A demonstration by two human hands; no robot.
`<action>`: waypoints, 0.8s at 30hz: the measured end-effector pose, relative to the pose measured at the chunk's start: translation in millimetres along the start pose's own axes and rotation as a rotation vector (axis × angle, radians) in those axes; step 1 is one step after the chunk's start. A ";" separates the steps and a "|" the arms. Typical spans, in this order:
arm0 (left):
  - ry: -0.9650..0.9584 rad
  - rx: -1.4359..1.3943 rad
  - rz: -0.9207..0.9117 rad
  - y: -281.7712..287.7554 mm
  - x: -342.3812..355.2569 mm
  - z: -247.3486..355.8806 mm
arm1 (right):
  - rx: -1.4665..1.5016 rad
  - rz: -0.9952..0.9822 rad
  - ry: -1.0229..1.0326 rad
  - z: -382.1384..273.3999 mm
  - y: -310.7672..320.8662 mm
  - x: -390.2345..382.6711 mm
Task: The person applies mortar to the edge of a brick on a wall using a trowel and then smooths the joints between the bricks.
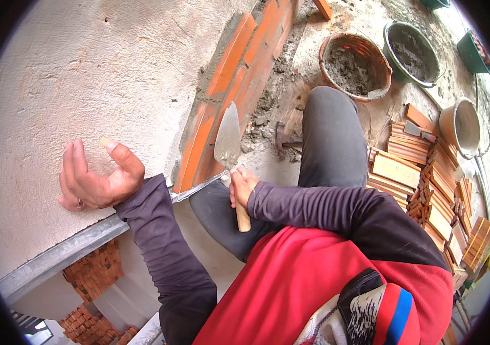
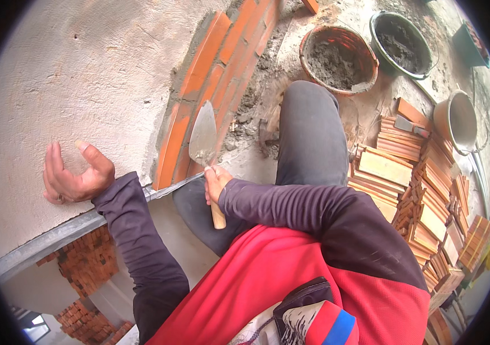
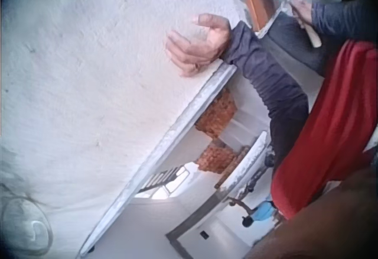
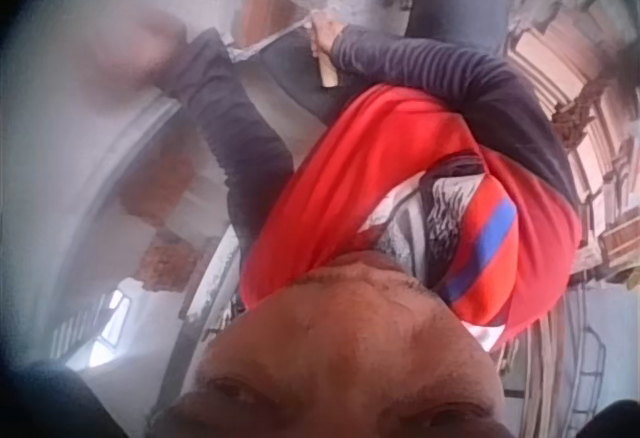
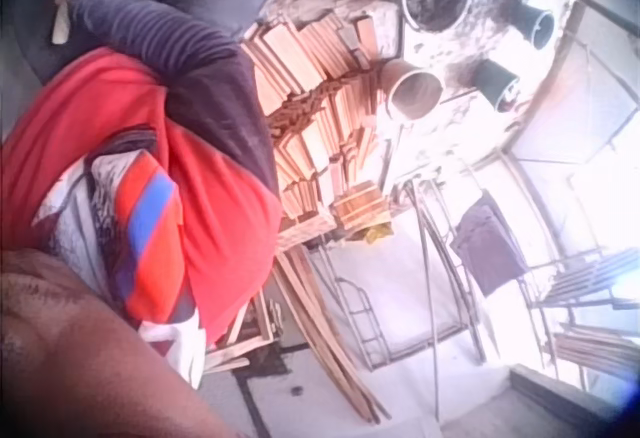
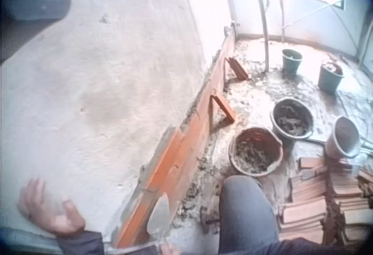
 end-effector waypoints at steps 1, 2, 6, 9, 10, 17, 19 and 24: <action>-0.004 0.004 0.005 0.4 0.3 0.3 | 0.019 0.002 0.020 -4.8 3.1 5.4; -0.006 0.004 0.011 -0.3 0.7 0.9 | 0.039 0.008 0.042 -11.2 6.3 10.6; -0.005 0.014 0.024 0.3 -0.7 1.5 | 0.064 0.072 0.046 -37.1 15.2 23.1; -0.013 0.009 0.021 -0.6 0.1 2.2 | 0.063 0.127 0.110 -57.9 28.9 37.2; -0.019 0.004 0.016 -0.1 0.0 1.1 | 0.041 0.131 0.141 -63.0 34.2 43.2; -0.028 -0.028 0.026 -1.7 1.0 3.3 | -0.191 0.054 0.099 -57.2 51.0 54.0; -0.030 -0.024 0.029 -0.5 2.2 3.9 | -0.291 0.030 0.057 -45.7 48.6 49.0; -0.015 -0.024 0.029 -1.1 1.1 3.2 | -0.278 -0.086 -0.061 -22.2 38.0 31.0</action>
Point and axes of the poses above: each hand's wrist, its own x-axis towards the middle knuckle, its own y-axis out of the back of the hand, z = x × y, the point moved 3 cm from there along x, towards the middle knuckle, and after that the axes turned 3 degrees about -z, right-handed, at the moved point
